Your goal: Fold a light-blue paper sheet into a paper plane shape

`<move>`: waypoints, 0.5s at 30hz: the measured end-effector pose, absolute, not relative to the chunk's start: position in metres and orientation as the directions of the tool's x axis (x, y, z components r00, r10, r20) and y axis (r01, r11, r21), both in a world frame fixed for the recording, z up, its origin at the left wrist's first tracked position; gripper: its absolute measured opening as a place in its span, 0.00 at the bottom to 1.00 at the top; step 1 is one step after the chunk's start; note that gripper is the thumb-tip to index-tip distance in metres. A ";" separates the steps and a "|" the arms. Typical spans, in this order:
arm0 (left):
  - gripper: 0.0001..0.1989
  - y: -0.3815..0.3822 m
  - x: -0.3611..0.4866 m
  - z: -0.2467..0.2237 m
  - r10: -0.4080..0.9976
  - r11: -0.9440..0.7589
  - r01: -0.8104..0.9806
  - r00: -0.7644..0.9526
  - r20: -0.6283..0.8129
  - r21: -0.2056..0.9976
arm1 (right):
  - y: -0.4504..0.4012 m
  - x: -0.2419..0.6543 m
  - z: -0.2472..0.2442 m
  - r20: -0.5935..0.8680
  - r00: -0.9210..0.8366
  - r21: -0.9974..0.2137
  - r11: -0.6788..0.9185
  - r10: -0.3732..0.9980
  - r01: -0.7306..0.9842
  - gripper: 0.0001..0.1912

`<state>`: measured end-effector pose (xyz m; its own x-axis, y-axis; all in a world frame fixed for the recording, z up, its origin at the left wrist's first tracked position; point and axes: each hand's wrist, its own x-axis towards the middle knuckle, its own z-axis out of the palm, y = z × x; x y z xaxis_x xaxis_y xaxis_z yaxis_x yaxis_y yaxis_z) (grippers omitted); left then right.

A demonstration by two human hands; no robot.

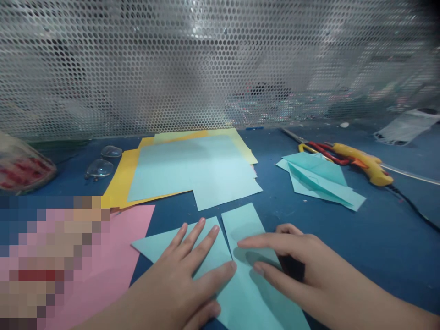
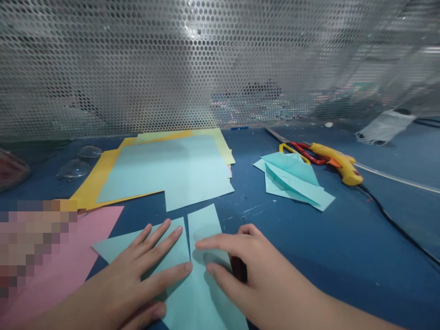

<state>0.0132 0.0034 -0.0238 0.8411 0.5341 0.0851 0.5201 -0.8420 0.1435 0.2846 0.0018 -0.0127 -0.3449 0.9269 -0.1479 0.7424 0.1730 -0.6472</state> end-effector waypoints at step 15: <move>0.26 0.004 0.014 -0.020 0.442 -0.888 0.420 0.892 0.093 0.186 | 0.008 0.286 -0.009 -0.134 -0.349 -0.625 0.194 0.927 0.756 0.19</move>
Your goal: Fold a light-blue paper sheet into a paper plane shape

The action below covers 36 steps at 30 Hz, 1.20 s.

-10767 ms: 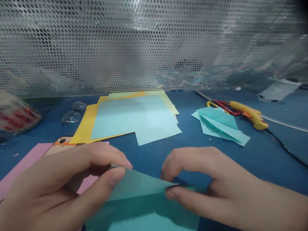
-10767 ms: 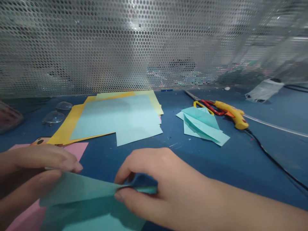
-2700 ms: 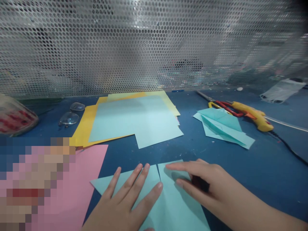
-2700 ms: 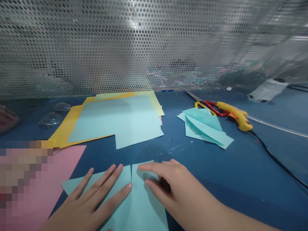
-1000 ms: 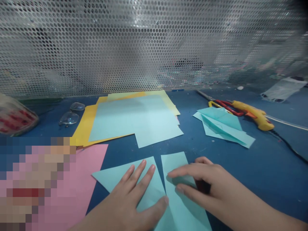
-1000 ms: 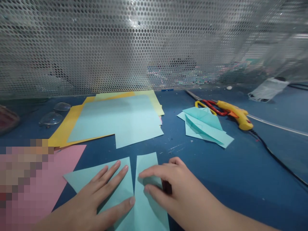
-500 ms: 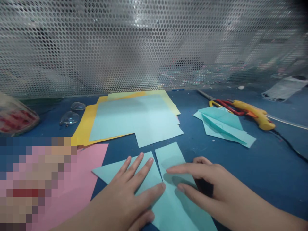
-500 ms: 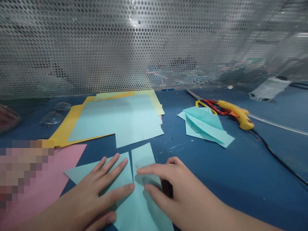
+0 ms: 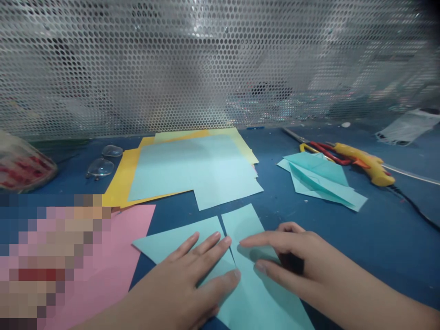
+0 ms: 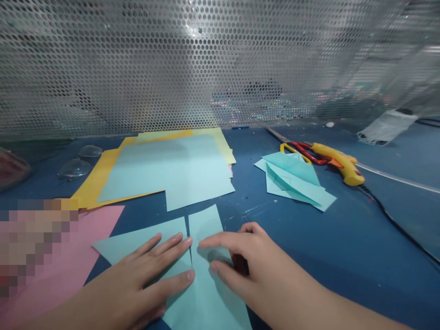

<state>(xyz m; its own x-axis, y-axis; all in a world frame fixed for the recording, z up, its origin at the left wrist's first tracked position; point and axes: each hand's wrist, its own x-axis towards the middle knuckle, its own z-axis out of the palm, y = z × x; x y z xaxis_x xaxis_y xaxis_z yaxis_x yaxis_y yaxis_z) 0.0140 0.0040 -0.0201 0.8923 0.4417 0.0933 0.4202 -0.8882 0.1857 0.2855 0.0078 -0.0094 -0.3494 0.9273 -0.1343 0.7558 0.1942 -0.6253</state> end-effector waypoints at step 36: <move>0.23 0.002 0.017 -0.022 0.551 -0.830 0.530 0.827 0.110 0.176 | 0.008 0.284 -0.002 -0.231 -0.333 -0.559 0.156 0.914 0.815 0.20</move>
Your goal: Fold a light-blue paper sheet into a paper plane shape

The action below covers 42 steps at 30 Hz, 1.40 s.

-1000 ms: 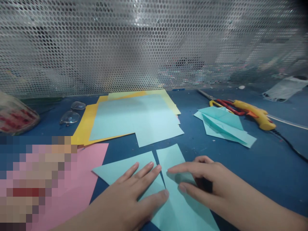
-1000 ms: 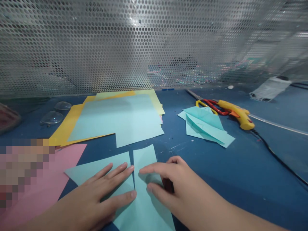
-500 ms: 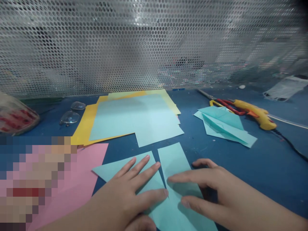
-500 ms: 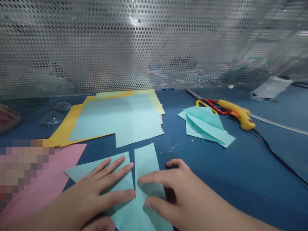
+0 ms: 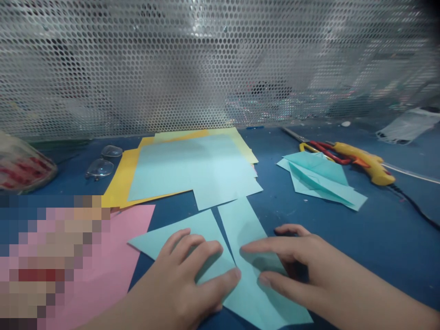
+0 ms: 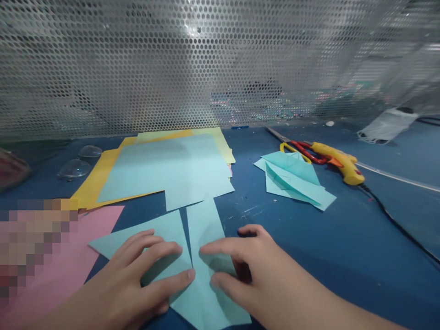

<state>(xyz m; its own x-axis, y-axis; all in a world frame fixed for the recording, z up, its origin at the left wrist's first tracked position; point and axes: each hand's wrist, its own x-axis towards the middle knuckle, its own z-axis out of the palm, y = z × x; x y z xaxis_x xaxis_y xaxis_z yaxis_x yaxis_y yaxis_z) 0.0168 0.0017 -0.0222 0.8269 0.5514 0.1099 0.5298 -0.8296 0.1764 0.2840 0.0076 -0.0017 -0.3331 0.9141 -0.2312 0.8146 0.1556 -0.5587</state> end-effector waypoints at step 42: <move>0.23 0.000 0.014 -0.024 0.295 -0.953 0.300 0.949 0.113 -0.033 | 0.004 0.289 0.015 -0.546 -0.348 -0.602 -0.068 0.762 0.795 0.32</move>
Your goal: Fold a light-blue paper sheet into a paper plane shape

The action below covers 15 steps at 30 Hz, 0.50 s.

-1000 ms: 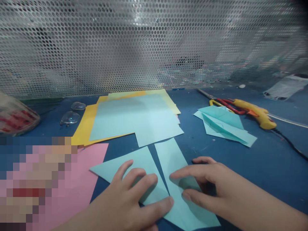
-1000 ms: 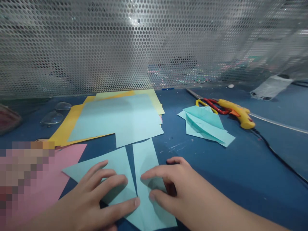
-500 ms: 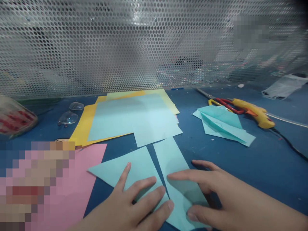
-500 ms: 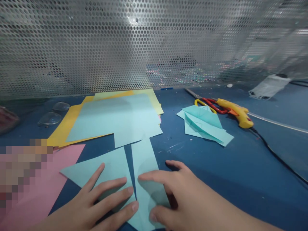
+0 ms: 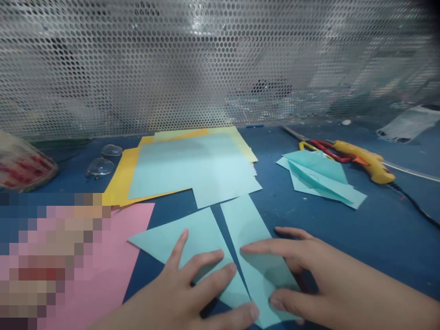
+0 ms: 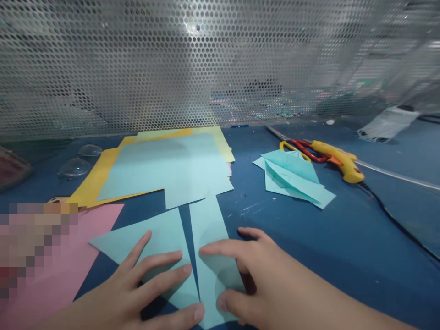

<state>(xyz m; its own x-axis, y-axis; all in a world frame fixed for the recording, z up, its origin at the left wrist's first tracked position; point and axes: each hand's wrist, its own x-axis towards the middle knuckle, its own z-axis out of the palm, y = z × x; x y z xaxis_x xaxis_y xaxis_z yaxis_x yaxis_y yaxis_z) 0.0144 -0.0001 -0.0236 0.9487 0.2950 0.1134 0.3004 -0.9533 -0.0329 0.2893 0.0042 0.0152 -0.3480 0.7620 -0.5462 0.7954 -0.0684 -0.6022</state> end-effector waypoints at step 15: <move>0.29 -0.021 0.017 -0.050 0.415 -0.881 0.446 0.888 0.200 -0.156 | 0.005 0.287 0.020 -0.485 -0.342 -0.605 -0.027 0.805 0.796 0.29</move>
